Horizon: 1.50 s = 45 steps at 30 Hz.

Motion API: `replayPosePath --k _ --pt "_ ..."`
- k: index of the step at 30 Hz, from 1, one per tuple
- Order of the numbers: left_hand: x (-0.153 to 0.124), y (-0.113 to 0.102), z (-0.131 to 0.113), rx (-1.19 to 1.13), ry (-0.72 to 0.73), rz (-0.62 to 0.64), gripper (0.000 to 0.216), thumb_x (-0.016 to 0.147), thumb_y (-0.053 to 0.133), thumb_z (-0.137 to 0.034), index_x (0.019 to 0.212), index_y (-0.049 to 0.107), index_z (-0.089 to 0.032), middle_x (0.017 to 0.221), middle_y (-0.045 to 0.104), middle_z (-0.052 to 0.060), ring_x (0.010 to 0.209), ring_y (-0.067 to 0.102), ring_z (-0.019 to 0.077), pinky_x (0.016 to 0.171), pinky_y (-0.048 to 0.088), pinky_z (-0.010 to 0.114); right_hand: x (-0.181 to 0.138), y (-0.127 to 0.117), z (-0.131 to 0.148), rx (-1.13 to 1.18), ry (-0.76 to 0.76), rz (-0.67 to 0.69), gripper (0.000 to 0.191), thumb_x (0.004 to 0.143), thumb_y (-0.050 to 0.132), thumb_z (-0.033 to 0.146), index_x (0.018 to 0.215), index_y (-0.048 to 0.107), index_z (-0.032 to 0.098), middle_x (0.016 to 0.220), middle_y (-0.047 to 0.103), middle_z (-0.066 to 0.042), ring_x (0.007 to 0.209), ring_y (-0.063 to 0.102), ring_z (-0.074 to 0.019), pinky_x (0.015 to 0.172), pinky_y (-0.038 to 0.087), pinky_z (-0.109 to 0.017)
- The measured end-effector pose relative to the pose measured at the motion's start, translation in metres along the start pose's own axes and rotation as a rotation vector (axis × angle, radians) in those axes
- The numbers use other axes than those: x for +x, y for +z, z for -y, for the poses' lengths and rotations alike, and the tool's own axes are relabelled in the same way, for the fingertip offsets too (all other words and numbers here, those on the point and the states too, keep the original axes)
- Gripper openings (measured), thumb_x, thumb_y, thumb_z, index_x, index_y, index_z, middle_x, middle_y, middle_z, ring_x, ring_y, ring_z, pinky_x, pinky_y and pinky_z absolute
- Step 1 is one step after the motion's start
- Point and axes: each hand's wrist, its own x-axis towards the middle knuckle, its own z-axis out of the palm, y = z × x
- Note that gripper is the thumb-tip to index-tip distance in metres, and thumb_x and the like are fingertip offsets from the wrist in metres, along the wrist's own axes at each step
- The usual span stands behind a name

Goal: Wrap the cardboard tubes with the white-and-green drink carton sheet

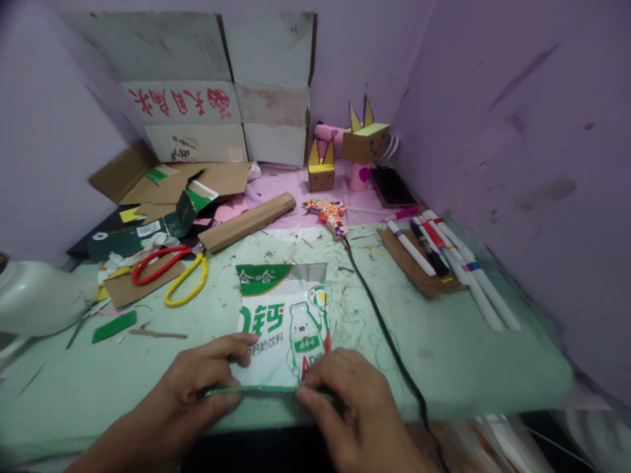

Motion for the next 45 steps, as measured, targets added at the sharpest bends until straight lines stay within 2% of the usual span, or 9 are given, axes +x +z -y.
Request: replayPosePath --k 4,10,13,18,22,26,36,40,45 --pt "0.0 0.004 0.0 -0.026 0.027 0.008 0.018 0.081 0.048 -0.009 0.067 0.055 -0.018 0.084 0.064 0.006 0.11 0.058 0.022 0.087 0.053 0.036 0.006 0.004 0.0 0.093 0.091 0.061 0.026 0.086 0.049 0.025 0.06 0.044 0.021 0.063 0.058 0.0 0.063 0.055 -0.0159 0.058 0.043 -0.031" --pt "-0.009 0.007 -0.001 0.048 0.124 0.115 0.017 0.08 0.044 -0.004 0.077 0.053 -0.019 0.077 0.061 0.004 0.114 0.056 0.022 0.101 0.042 0.041 0.001 0.001 0.001 0.081 -0.01 0.167 0.022 0.086 0.047 0.023 0.065 0.042 0.021 0.066 0.053 0.003 0.065 0.053 -0.0147 0.071 0.041 -0.035" --pt "-0.011 0.002 0.001 0.226 0.284 0.028 0.023 0.076 0.043 -0.001 0.085 0.054 -0.018 0.079 0.066 0.004 0.107 0.06 0.0202 0.1 0.042 0.039 0.003 -0.004 0.002 -0.001 -0.166 0.149 0.017 0.088 0.048 0.022 0.071 0.048 0.021 0.067 0.056 0.002 0.063 0.053 -0.0139 0.069 0.041 -0.033" --pt "0.019 -0.023 0.004 0.755 0.467 -0.251 0.025 0.076 0.047 -0.004 0.094 0.061 -0.014 0.09 0.07 0.008 0.091 0.061 0.0245 0.082 0.043 0.043 0.042 -0.02 -0.012 -0.288 -0.625 -0.159 0.016 0.085 0.048 0.009 0.094 0.058 0.017 0.086 0.071 -0.006 0.071 0.058 -0.0171 0.066 0.04 -0.034" --pt "0.042 -0.018 0.016 0.865 0.384 -0.189 0.021 0.072 0.048 -0.004 0.086 0.065 -0.007 0.08 0.066 0.015 0.076 0.058 0.027 0.066 0.047 0.042 0.067 -0.022 -0.03 -0.436 -0.612 -0.08 0.02 0.082 0.048 0.005 0.09 0.061 0.018 0.081 0.071 -0.005 0.07 0.058 -0.018 0.068 0.043 -0.035" --pt "0.04 0.007 0.021 0.773 0.26 -0.139 0.023 0.077 0.05 -0.01 0.096 0.063 -0.005 0.081 0.062 0.015 0.075 0.055 0.0259 0.071 0.048 0.047 0.061 -0.005 -0.031 -0.509 -0.504 -0.062 0.017 0.082 0.05 0.008 0.091 0.063 0.014 0.083 0.068 -0.008 0.074 0.056 -0.0212 0.07 0.045 -0.039" --pt "0.04 0.025 0.014 0.786 0.336 -0.142 0.026 0.076 0.04 -0.007 0.089 0.063 -0.006 0.068 0.059 0.01 0.061 0.052 0.0208 0.05 0.046 0.031 0.058 0.018 -0.026 -0.464 -0.516 -0.06 0.022 0.085 0.045 0.007 0.087 0.067 0.011 0.068 0.066 -0.007 0.062 0.055 -0.0173 0.055 0.049 -0.029" --pt "0.036 0.037 0.012 0.884 0.315 -0.243 0.038 0.084 0.025 -0.006 0.086 0.063 -0.009 0.076 0.065 0.011 0.07 0.057 0.0201 0.061 0.048 0.029 0.055 0.018 -0.028 -0.515 -0.541 -0.053 0.031 0.093 0.036 0.012 0.091 0.067 0.01 0.069 0.069 -0.007 0.061 0.059 -0.016 0.056 0.05 -0.028" --pt "0.035 0.046 0.017 0.989 0.367 -0.318 0.031 0.085 0.033 -0.002 0.083 0.062 -0.011 0.077 0.065 0.005 0.073 0.058 0.0163 0.068 0.047 0.027 0.06 0.012 -0.024 -0.644 -0.574 -0.047 0.042 0.094 0.026 0.006 0.089 0.067 0.012 0.072 0.074 -0.003 0.06 0.065 -0.0147 0.054 0.051 -0.024"
